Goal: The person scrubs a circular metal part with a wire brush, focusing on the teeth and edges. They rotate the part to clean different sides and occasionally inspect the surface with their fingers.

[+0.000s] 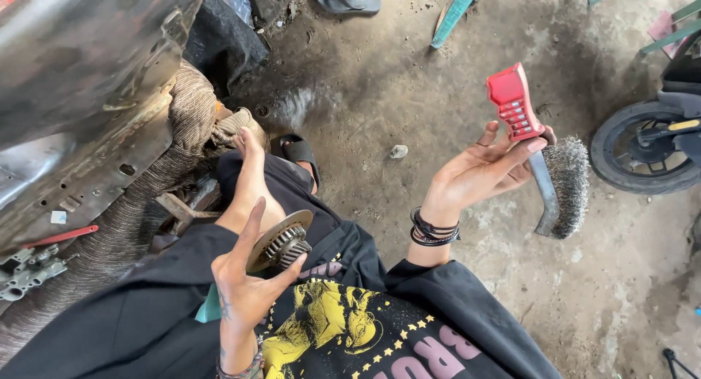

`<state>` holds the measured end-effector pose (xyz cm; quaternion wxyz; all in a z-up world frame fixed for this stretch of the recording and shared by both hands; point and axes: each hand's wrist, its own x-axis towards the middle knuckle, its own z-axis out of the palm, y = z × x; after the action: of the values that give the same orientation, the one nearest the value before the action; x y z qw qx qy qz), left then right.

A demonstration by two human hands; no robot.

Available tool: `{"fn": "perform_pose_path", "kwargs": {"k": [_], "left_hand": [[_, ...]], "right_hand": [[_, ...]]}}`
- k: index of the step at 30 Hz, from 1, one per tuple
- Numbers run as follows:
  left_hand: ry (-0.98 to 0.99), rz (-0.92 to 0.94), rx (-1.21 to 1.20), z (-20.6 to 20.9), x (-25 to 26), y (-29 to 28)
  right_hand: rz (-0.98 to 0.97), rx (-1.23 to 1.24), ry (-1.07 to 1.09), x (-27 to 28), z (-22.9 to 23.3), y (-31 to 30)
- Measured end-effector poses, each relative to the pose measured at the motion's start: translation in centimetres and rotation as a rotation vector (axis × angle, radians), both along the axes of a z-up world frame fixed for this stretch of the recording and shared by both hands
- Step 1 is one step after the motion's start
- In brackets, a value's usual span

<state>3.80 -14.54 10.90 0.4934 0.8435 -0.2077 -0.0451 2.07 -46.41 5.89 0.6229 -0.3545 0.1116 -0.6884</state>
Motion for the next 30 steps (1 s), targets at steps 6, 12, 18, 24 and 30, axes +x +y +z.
{"fn": "perform_pose_path", "kwargs": {"k": [6,12,18,24,30], "left_hand": [[0.058,0.032,-0.022,0.0,0.4,0.8],[0.118,0.122,-0.076,-0.6,0.8,2.0],[0.215,0.168,-0.125,-1.5,0.8,3.4],[0.231,0.188,-0.116,-1.9,0.7,4.1],[0.591,0.469,-0.707,-6.1,-0.1,5.6]], "right_hand": [[0.047,0.084,0.047,-0.2,-1.1,-0.3],[0.033,0.085,0.128,0.7,-1.2,0.9],[0.176,0.133,0.169,1.0,-0.9,1.5],[0.371,0.422,0.171,1.0,-1.5,1.1],[0.593,0.277,0.514,2.5,2.8,4.2]]}}
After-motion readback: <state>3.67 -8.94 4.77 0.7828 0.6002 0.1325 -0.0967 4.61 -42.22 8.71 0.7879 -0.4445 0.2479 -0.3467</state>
